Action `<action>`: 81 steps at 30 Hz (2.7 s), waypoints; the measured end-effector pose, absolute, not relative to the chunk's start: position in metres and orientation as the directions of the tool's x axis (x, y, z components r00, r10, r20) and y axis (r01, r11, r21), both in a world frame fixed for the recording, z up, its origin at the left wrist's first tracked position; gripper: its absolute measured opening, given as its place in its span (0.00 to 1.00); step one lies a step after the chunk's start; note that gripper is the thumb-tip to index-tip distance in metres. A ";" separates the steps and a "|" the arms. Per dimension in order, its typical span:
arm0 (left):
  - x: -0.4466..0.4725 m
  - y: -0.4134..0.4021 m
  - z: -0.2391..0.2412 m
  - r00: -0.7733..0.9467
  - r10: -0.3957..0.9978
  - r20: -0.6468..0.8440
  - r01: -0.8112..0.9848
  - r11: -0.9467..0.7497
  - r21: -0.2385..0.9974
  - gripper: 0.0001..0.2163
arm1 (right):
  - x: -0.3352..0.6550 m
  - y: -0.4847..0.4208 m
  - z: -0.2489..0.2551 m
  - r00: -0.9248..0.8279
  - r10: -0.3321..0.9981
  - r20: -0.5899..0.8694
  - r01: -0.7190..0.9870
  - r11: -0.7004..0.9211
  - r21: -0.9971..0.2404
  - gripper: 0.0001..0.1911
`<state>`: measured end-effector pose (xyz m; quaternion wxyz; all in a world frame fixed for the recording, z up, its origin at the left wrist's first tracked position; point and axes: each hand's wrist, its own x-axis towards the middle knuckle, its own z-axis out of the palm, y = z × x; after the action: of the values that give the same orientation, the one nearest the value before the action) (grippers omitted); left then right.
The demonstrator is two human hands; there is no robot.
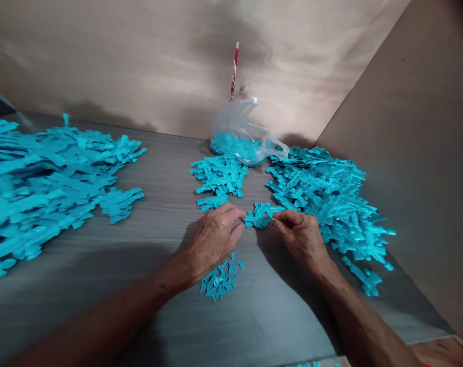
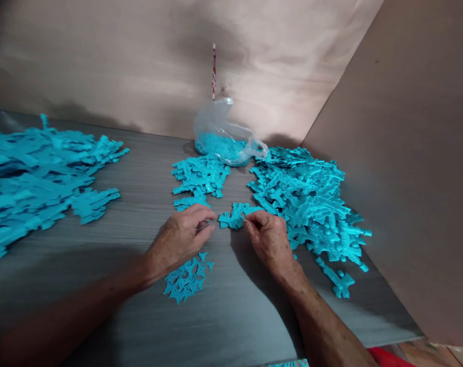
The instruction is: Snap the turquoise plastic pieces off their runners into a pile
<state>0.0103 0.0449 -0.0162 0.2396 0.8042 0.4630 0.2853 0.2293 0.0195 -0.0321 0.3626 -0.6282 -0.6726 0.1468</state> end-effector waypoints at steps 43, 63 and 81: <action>0.025 0.029 -0.007 0.291 0.909 -0.299 -0.024 0.319 0.947 0.09 | 0.208 0.005 -0.005 -0.148 0.989 0.000 0.133 0.019 -0.991 0.08; 0.025 0.021 -0.010 0.244 0.947 -0.207 0.042 0.203 0.978 0.10 | 0.203 0.000 -0.018 -0.132 0.949 0.287 0.433 0.315 -0.845 0.06; 0.022 0.009 -0.009 0.212 0.967 0.140 0.229 -0.189 0.955 0.09 | 0.191 -0.011 -0.008 -0.095 0.725 0.682 0.611 0.584 -0.535 0.08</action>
<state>0.0222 0.0094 -0.0094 0.4362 0.6447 0.4640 0.4228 0.1911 -0.0108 -0.0078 0.4975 -0.4528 -0.7377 0.0570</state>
